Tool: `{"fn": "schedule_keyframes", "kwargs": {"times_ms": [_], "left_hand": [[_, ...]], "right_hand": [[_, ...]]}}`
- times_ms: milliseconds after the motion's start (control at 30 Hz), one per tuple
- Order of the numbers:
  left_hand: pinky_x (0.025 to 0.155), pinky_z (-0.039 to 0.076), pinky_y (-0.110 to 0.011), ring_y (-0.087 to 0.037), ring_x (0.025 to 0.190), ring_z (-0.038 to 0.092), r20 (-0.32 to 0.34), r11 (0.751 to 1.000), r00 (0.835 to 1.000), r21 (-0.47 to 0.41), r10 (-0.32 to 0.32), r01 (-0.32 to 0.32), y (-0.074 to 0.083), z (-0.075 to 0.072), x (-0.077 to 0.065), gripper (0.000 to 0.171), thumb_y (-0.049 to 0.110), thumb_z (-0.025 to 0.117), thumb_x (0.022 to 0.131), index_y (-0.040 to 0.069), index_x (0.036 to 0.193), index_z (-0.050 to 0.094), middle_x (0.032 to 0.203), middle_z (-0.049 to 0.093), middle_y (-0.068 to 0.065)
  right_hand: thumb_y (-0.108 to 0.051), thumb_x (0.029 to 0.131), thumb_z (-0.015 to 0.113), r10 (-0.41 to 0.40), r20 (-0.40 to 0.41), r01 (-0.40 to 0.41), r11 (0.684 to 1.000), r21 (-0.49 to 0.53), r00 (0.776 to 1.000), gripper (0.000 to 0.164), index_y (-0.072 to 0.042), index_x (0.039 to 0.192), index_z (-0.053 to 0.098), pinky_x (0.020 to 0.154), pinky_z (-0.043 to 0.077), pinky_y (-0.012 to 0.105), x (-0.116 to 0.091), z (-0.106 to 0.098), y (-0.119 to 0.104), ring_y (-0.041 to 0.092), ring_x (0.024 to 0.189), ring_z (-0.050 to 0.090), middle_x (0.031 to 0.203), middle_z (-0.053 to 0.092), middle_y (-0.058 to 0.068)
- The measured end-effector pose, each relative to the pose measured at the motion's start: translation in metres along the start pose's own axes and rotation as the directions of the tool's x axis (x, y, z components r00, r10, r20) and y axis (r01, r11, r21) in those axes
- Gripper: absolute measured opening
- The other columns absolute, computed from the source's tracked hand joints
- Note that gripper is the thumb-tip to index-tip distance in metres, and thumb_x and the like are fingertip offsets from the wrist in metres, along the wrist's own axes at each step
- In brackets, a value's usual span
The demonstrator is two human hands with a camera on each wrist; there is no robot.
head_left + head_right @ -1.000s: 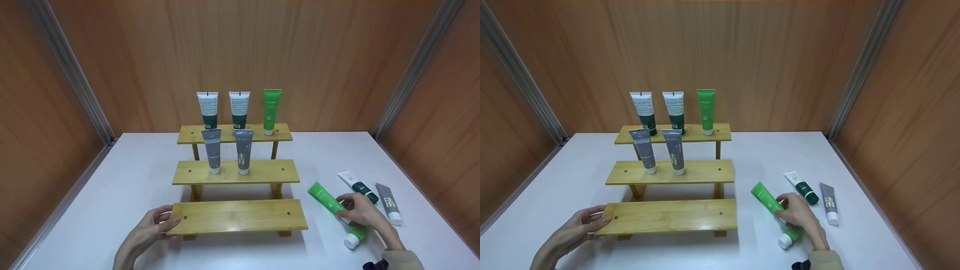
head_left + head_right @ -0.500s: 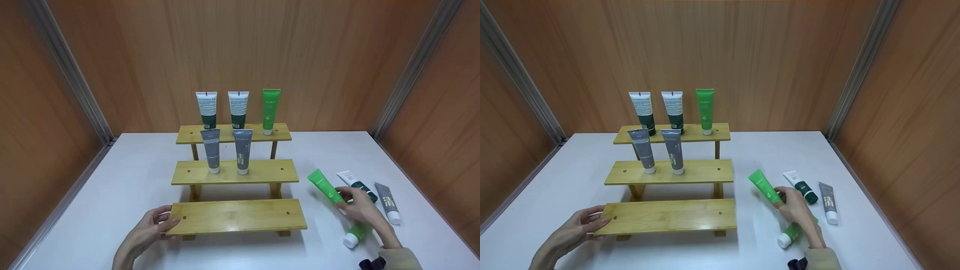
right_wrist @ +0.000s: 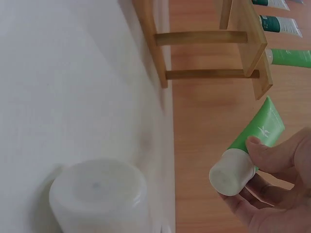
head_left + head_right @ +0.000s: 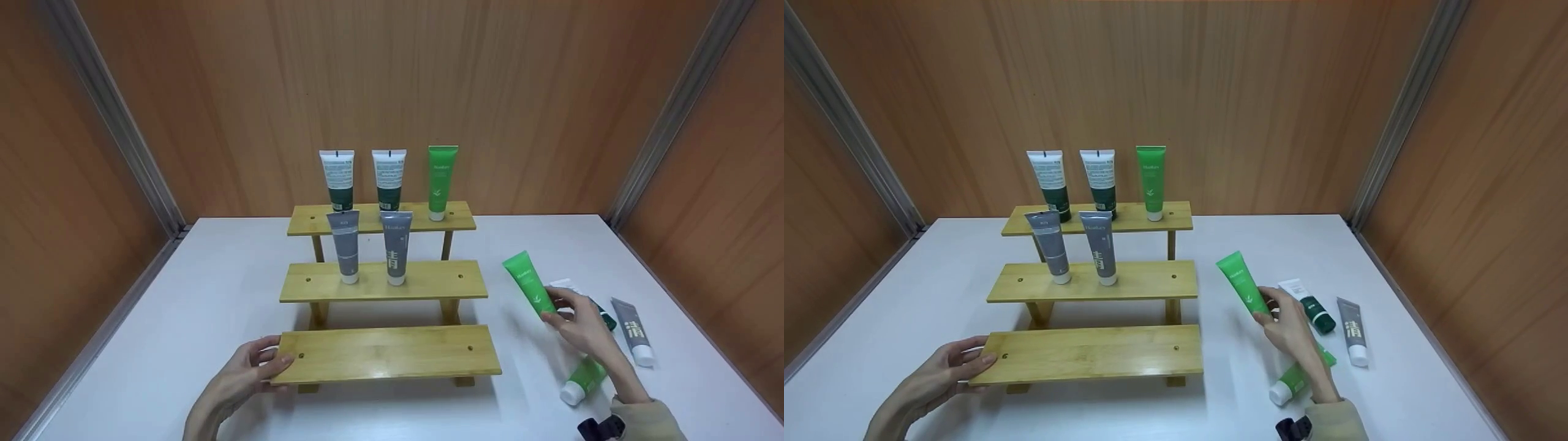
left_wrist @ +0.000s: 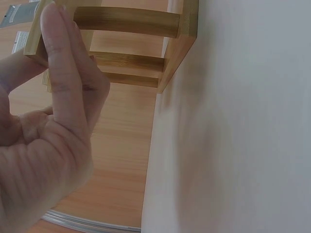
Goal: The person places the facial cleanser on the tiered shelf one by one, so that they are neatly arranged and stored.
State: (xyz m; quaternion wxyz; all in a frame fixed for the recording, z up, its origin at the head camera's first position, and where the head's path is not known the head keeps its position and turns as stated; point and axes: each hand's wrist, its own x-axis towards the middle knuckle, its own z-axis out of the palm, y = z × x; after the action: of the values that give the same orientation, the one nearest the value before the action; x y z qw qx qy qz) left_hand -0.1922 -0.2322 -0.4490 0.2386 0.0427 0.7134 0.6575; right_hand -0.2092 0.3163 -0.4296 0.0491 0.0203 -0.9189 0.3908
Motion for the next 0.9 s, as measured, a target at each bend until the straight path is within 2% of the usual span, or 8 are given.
{"fn": "schedule_keyframes", "kwargs": {"times_ms": [167,300,367,467,567,667,900], "left_hand": [[0.085,0.061,-0.037,-0.014,0.1,0.067,0.0,1.0,1.0,0.005,0.008,-0.008,0.0,0.0,0.0,0.077,0.027,0.065,0.099,-0.013,0.151,0.024,0.12,0.064,-0.006],[0.086,0.061,-0.037,-0.014,0.101,0.067,0.003,1.0,1.0,0.012,0.005,-0.005,-0.001,-0.001,0.001,0.077,0.027,0.064,0.1,-0.014,0.151,0.022,0.121,0.064,-0.007],[0.085,0.061,-0.036,-0.013,0.1,0.067,0.004,1.0,1.0,0.01,0.006,-0.006,-0.001,-0.001,0.001,0.076,0.027,0.064,0.1,-0.013,0.151,0.024,0.119,0.064,-0.006],[0.083,0.061,-0.035,-0.013,0.098,0.067,0.005,1.0,1.0,0.0,0.017,-0.017,0.0,0.0,0.0,0.073,0.026,0.065,0.1,-0.013,0.149,0.027,0.116,0.066,-0.003],[0.082,0.061,-0.034,-0.012,0.097,0.068,0.012,0.999,0.999,-0.003,0.032,-0.032,0.0,-0.001,-0.001,0.07,0.025,0.065,0.1,-0.012,0.148,0.03,0.113,0.067,-0.001],[0.082,0.061,-0.034,-0.012,0.097,0.068,0.017,0.999,0.999,-0.004,0.033,-0.033,0.0,-0.001,-0.001,0.07,0.025,0.065,0.1,-0.012,0.148,0.03,0.113,0.067,0.0],[0.082,0.061,-0.034,-0.013,0.097,0.068,0.013,1.0,1.0,-0.007,0.015,-0.015,-0.001,-0.001,0.001,0.073,0.026,0.065,0.1,-0.012,0.15,0.028,0.114,0.066,-0.003]], "right_hand": [[-0.001,0.096,0.064,-0.004,-0.04,0.007,0.997,0.076,0.999,0.052,0.006,0.144,0.046,0.108,0.046,0.051,0.003,0.001,-0.013,0.039,0.121,0.057,0.132,0.056,0.027],[-0.002,0.096,0.066,-0.035,-0.066,0.043,0.992,0.122,0.997,0.052,0.005,0.144,0.047,0.108,0.047,0.049,0.006,0.003,-0.025,0.036,0.121,0.057,0.133,0.057,0.026],[-0.003,0.096,0.066,-0.058,-0.077,0.069,0.987,0.146,0.995,0.052,0.005,0.144,0.048,0.107,0.05,0.042,0.007,0.005,-0.031,0.032,0.119,0.057,0.132,0.058,0.024],[-0.003,0.094,0.068,-0.09,-0.088,0.106,0.973,0.204,0.992,0.052,0.004,0.142,0.05,0.101,0.053,0.025,0.008,0.007,-0.041,0.022,0.115,0.059,0.13,0.059,0.022],[-0.002,0.094,0.069,-0.114,-0.087,0.133,0.956,0.262,0.99,0.051,0.003,0.141,0.051,0.094,0.051,0.013,0.011,0.01,-0.051,0.012,0.11,0.059,0.129,0.06,0.02],[-0.003,0.093,0.069,-0.133,-0.073,0.149,0.943,0.296,0.988,0.051,0.002,0.141,0.051,0.094,0.051,0.013,0.013,0.013,-0.06,0.009,0.109,0.058,0.128,0.06,0.019],[-0.003,0.092,0.071,-0.168,-0.05,0.175,0.916,0.36,0.984,0.051,0.002,0.139,0.052,0.096,0.052,0.016,0.022,0.018,-0.079,0.015,0.112,0.059,0.126,0.06,0.018]]}}
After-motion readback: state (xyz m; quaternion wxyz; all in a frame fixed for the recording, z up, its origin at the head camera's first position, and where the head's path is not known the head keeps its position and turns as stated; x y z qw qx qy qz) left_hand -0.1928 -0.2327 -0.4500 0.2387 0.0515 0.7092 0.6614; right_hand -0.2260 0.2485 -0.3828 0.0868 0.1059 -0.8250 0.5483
